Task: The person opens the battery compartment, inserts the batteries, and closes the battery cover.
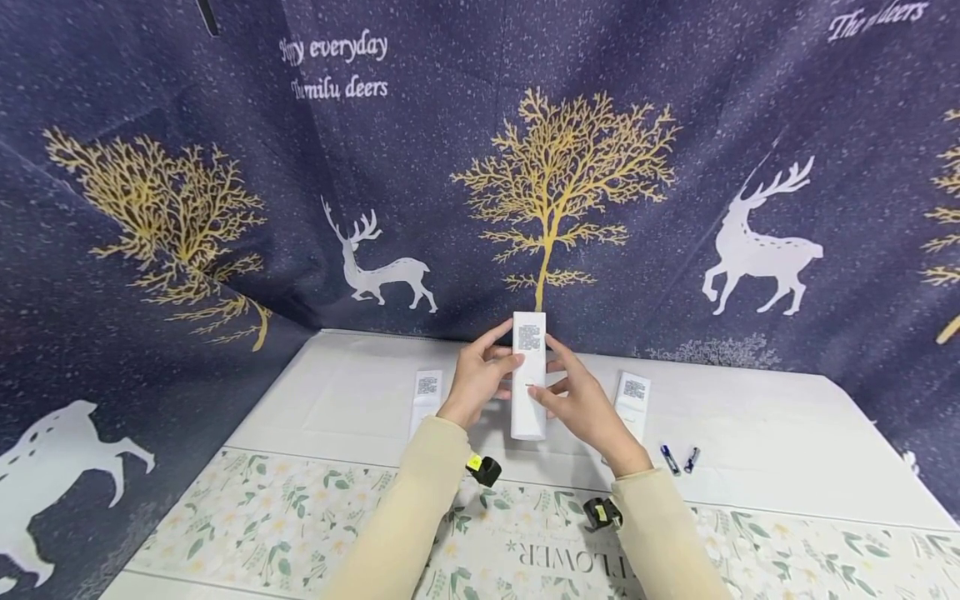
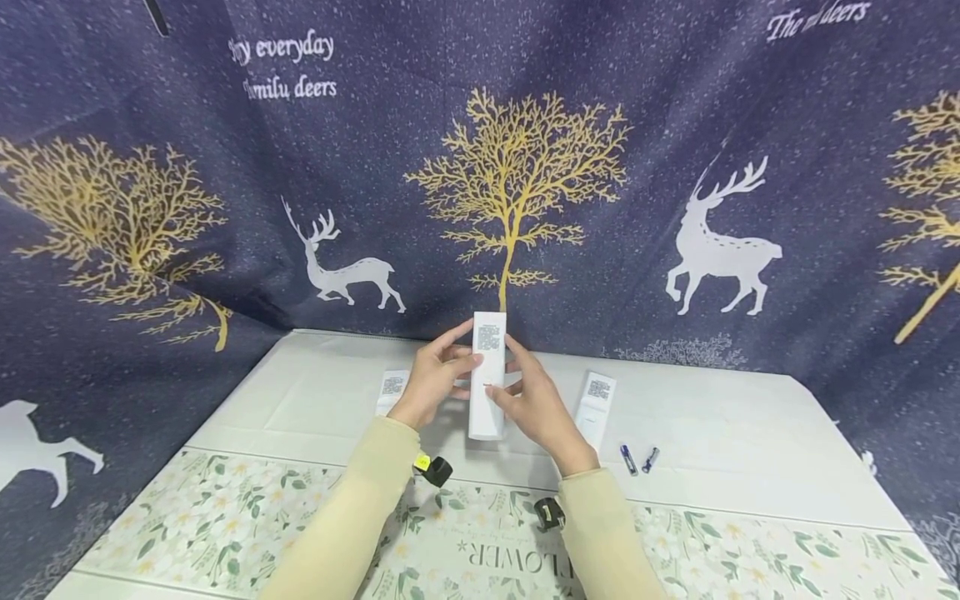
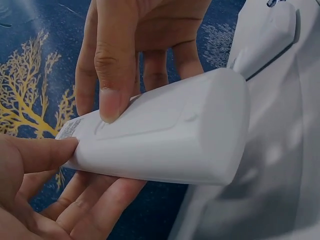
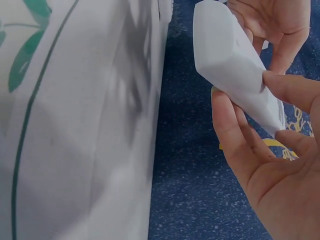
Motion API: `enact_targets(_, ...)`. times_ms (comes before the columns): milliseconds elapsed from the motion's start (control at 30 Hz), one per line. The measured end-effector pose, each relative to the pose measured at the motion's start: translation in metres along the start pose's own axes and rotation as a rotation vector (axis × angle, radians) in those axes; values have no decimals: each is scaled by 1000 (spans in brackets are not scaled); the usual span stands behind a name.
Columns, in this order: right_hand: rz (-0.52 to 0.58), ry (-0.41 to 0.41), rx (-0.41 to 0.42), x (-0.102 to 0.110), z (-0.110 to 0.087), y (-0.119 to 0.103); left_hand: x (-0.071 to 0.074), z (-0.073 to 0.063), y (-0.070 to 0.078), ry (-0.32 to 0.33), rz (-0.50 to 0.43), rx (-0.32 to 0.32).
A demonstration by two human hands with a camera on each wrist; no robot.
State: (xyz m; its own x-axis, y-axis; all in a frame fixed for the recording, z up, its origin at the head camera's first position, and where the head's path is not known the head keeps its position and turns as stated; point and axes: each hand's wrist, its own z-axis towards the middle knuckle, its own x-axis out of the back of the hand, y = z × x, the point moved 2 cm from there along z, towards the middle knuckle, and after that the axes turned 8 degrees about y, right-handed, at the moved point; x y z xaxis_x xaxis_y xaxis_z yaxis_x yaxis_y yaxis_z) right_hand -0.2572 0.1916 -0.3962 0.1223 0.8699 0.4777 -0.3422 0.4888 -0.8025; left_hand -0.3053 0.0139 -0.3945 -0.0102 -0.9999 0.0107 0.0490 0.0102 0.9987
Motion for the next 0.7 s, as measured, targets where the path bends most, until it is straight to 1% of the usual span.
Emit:
enact_targets(167,-40,-21,-44,-3,0,6,0,2,-8,-9,17,37)
enact_targets(267,-53,-41,-94,-5,0,10,-1,2,-14,-15,33,55)
enact_targets(367,-37,-53,-140,-7,0,13,-3,4,-20,-12,42,55)
enact_targets(467,-14,-62,-167,-9,-1,16,-4,5,-26,-9,47,52)
enact_targets(600,19,-87,-206,-13,-2,21,-6,6,-34,-4,58,66)
enact_targets(700,23,-104,-246,-15,-2,26,-7,6,-39,-7,88,67)
